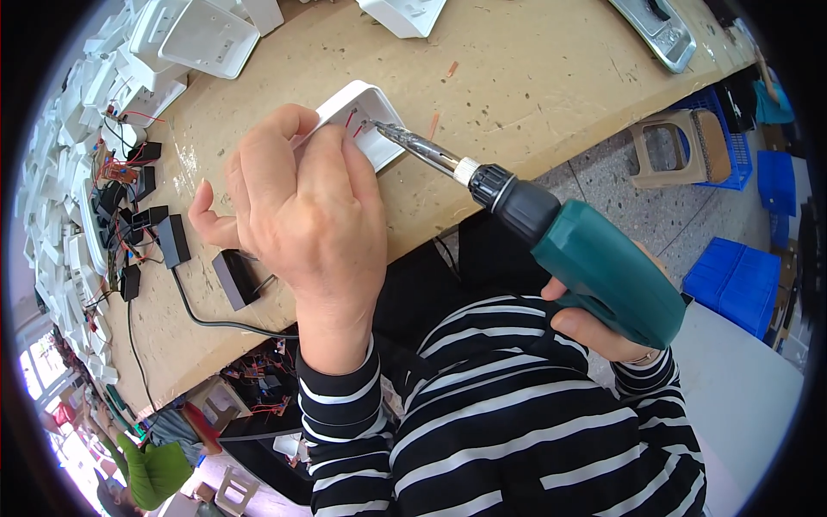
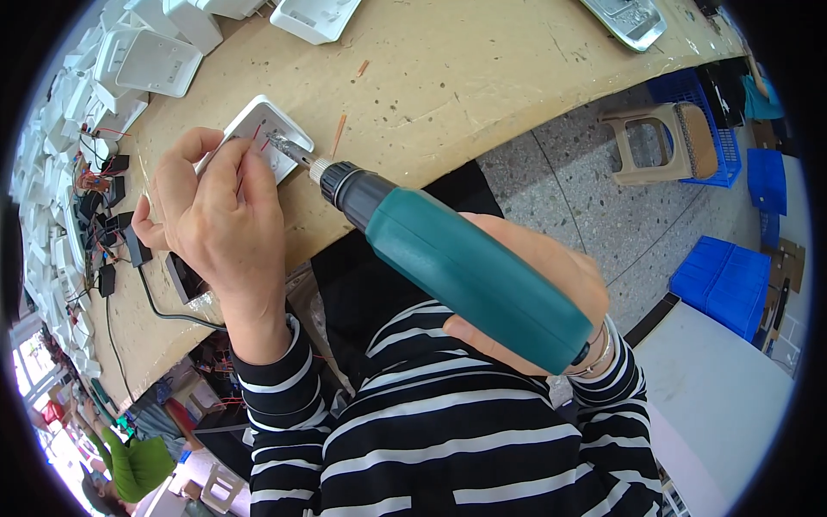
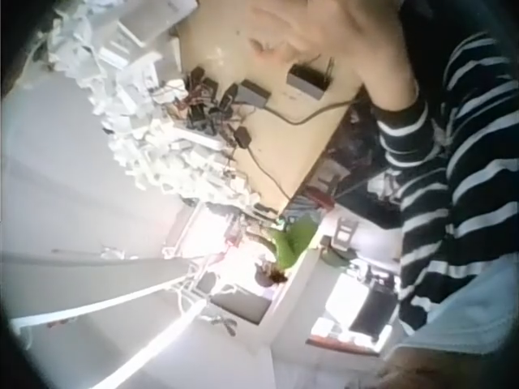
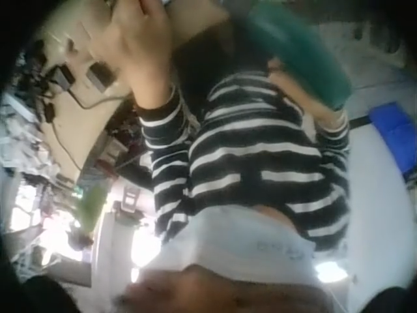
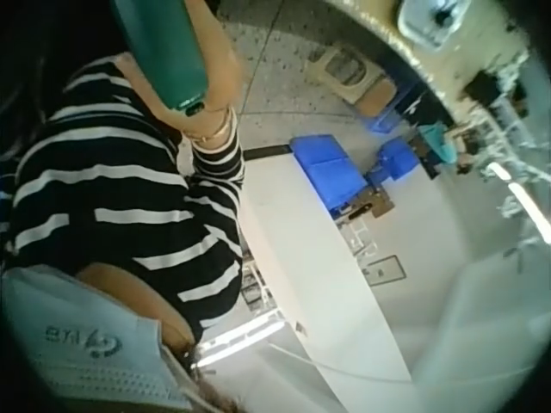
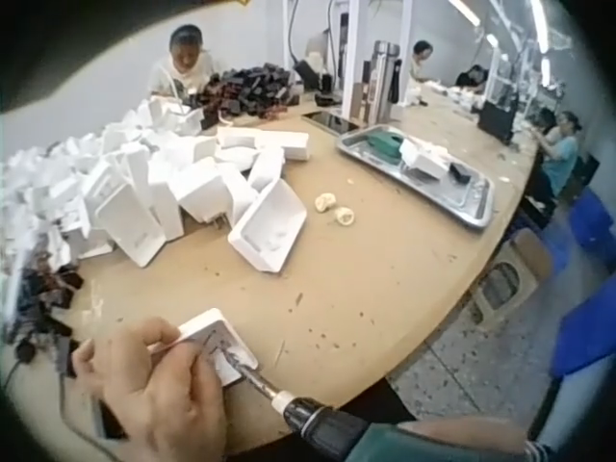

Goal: Assembling electronic components into white plastic housings using a soldering gun.

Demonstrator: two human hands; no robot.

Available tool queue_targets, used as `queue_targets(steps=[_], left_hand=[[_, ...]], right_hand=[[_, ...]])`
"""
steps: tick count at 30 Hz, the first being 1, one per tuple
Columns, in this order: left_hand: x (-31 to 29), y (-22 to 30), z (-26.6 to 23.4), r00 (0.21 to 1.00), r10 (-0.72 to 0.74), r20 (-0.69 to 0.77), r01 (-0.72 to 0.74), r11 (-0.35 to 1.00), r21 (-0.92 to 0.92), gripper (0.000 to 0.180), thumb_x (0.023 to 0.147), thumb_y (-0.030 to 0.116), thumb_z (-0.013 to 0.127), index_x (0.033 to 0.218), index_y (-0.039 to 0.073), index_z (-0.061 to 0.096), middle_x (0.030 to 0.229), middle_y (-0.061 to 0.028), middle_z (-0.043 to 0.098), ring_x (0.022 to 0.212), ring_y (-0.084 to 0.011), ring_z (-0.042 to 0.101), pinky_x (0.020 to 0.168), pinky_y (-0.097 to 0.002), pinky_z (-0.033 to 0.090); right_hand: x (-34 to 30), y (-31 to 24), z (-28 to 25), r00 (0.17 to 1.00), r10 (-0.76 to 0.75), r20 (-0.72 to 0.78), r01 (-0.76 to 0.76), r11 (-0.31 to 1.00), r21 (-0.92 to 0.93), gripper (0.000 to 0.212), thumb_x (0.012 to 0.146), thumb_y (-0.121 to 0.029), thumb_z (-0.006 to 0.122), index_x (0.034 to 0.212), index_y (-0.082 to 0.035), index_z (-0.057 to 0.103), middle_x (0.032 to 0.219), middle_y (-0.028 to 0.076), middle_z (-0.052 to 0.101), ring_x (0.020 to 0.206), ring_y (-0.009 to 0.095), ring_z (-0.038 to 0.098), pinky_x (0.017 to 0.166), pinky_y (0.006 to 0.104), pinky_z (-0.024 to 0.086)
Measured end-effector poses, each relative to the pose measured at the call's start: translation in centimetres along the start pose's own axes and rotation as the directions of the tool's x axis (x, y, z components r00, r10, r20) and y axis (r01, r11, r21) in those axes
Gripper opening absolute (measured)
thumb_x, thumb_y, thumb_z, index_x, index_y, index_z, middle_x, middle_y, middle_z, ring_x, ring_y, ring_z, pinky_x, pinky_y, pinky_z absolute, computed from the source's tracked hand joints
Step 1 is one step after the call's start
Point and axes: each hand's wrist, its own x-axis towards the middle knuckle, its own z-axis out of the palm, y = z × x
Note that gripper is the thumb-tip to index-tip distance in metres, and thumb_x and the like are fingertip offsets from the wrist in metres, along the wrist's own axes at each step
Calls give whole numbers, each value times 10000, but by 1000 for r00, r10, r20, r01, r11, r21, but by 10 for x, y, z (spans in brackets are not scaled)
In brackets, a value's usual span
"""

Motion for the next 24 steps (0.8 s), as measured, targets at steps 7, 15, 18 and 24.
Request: queue_targets(steps=[7,15,18,24], left_hand=[[1,-2,0,1000,1,11,0,1000,-28,64,704,76,698,684,106,645,904,37,565,827,-165,551,951,-434,243],[1,-2,2,1000,15,5,-14,999,-29,53,699,74,698,689,99,653,907,31,568,828,-167,549,932,-420,267],[1,-3,1,1000,11,9,-11,999,-33,48,700,74,698,695,98,656,910,29,570,831,-168,550,928,-421,271],[2,-3,1,1000,10,18,-9,999,-42,46,700,74,699,704,97,659,918,25,571,836,-172,553,923,-422,277]], right_hand=[[3,1,5,999,40,-10,-40,997,72,645,699,-159,833,1232,73,554,1099,173,671,880,237,705,741,291,568],[14,-2,7,999,30,24,-33,995,95,664,703,-107,825,1263,76,519,1126,182,659,894,233,700,739,281,562],[18,-4,8,999,41,22,-43,988,150,664,711,-91,819,1274,71,506,1118,180,662,892,228,700,738,279,561],[25,-9,5,998,50,29,-54,989,137,653,720,-76,814,1280,55,506,1109,177,665,880,218,699,729,278,558]])
